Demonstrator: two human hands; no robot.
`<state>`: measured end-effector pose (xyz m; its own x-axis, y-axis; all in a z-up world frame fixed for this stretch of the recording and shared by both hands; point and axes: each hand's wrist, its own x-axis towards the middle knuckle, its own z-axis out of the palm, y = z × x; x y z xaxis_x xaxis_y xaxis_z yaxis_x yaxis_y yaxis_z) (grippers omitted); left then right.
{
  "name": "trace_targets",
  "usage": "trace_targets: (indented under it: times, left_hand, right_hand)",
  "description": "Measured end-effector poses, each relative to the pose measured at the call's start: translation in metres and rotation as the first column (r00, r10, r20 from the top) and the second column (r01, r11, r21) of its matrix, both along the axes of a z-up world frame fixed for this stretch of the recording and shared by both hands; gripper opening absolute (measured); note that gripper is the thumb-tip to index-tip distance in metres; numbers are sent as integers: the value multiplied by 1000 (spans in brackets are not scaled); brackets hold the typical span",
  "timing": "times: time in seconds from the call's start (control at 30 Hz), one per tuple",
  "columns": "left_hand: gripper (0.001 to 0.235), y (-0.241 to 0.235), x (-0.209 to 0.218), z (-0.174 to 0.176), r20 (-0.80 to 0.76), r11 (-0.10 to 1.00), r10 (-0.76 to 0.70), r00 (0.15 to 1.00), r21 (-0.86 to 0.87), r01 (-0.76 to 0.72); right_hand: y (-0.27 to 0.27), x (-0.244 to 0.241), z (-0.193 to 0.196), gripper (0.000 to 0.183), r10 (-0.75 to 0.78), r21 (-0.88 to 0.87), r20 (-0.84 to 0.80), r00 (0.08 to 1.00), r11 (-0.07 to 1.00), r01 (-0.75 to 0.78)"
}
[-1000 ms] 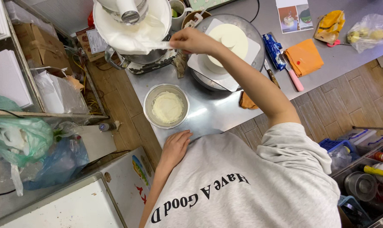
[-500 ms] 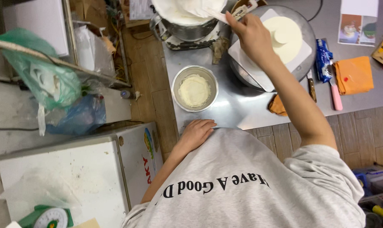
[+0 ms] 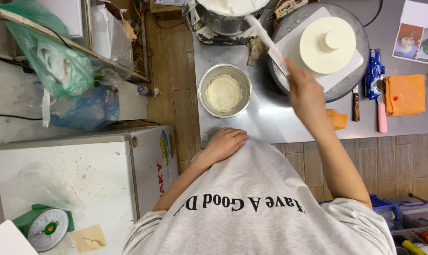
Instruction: The person uses a spatula to transfer white cream from a stand mixer into a metal bowl containing yellow batter. They then stir the mixture until it is uniform. The person repeats the transfer and stirring process several times.
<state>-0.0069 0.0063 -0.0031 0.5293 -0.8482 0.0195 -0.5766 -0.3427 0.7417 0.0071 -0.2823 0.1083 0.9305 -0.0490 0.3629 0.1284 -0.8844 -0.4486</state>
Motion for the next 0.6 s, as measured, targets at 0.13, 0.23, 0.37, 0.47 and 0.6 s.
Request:
trace_targets:
  times: [0.13, 0.23, 0.37, 0.47, 0.6]
  left_hand:
    - [24, -5, -4, 0, 17, 998, -61, 998, 13, 60]
    - [24, -7, -7, 1, 39, 997, -78, 996, 21, 77]
    - [24, -1, -10, -1, 64, 1000, -26, 998, -15, 27]
    - [24, 5, -13, -2, 22, 999, 30, 999, -42, -30]
    - [25, 9, -17, -4, -13, 999, 54, 998, -9, -54]
  right_hand:
    - [-15, 33, -24, 28, 9, 679, -248, 969, 715, 167]
    - [-8, 74, -69, 25, 103, 912, -234, 967, 368, 182]
    - [8, 85, -124, 25, 60, 867, -273, 960, 448, 219]
    - [15, 54, -142, 25, 72, 891, -352, 933, 331, 311]
    - [17, 0, -144, 25, 64, 868, -441, 895, 285, 407]
